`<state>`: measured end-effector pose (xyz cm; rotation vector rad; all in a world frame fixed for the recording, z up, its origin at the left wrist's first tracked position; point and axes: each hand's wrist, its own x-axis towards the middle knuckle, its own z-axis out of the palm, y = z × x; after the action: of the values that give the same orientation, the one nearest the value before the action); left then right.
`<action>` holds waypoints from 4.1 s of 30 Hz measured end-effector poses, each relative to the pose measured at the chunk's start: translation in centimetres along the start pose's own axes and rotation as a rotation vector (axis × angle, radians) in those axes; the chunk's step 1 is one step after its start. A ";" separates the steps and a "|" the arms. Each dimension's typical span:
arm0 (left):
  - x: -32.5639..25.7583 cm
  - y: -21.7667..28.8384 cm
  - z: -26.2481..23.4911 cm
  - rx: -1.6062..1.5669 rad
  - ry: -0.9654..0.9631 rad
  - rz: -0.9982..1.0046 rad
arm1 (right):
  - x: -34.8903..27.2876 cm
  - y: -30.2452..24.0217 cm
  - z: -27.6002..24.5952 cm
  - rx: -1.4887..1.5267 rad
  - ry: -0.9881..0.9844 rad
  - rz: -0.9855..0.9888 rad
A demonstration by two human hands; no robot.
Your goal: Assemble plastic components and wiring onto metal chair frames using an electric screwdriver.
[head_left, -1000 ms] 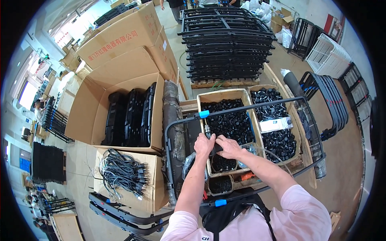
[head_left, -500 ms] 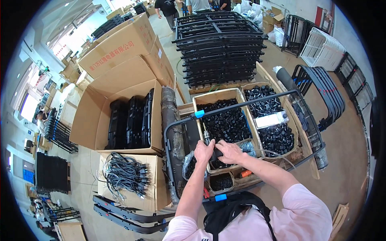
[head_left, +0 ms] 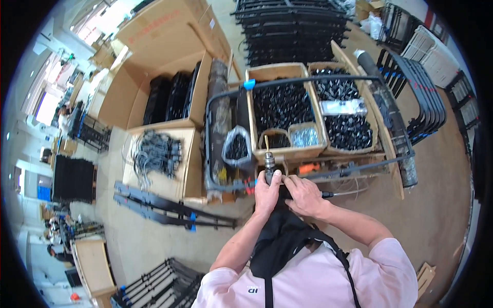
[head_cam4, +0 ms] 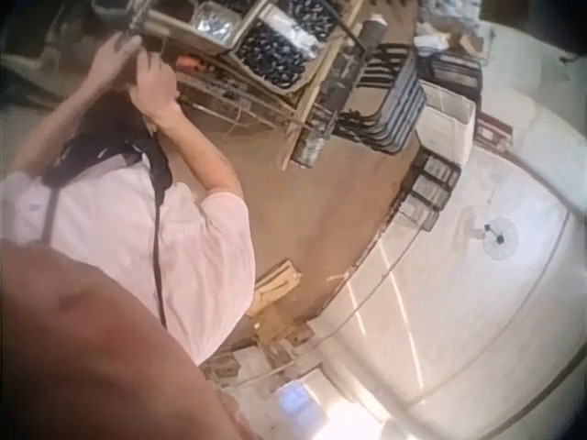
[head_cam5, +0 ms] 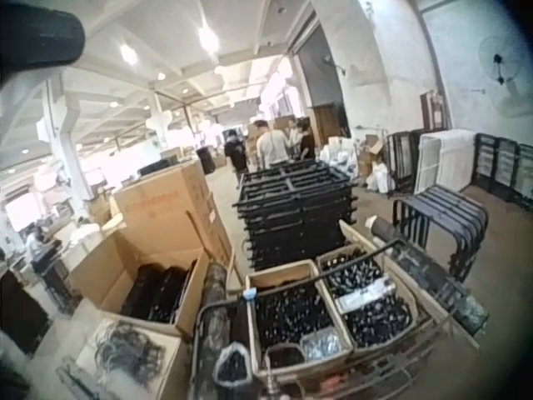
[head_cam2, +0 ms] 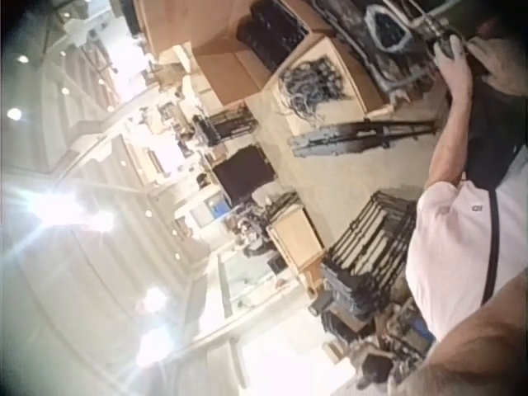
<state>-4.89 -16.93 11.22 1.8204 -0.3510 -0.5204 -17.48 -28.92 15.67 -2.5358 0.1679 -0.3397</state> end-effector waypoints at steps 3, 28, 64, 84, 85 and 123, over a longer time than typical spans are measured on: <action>-6.0 -2.2 -0.8 -0.070 0.035 -0.005 | -5.0 -0.8 3.1 0.022 -0.096 -0.016; -10.0 -14.1 -7.6 0.111 0.010 -0.220 | -9.1 -5.1 16.2 0.137 -0.333 0.176; -8.7 -14.1 -7.0 0.060 -0.025 -0.299 | -8.0 -6.1 14.7 0.154 -0.291 0.157; -11.3 -12.8 -5.0 0.002 -0.086 -0.296 | -11.4 -5.7 13.4 0.090 -0.324 0.253; -11.0 -12.5 -4.5 0.031 -0.082 -0.295 | -11.3 -5.5 13.1 0.071 -0.328 0.294; -8.2 -11.7 -3.0 0.128 -0.085 -0.266 | -9.2 -3.6 11.9 0.042 -0.339 0.318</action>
<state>-10.65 -6.97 2.24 1.9862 -0.2031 -0.7762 -22.86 -17.94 6.14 -2.4303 0.4185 0.2078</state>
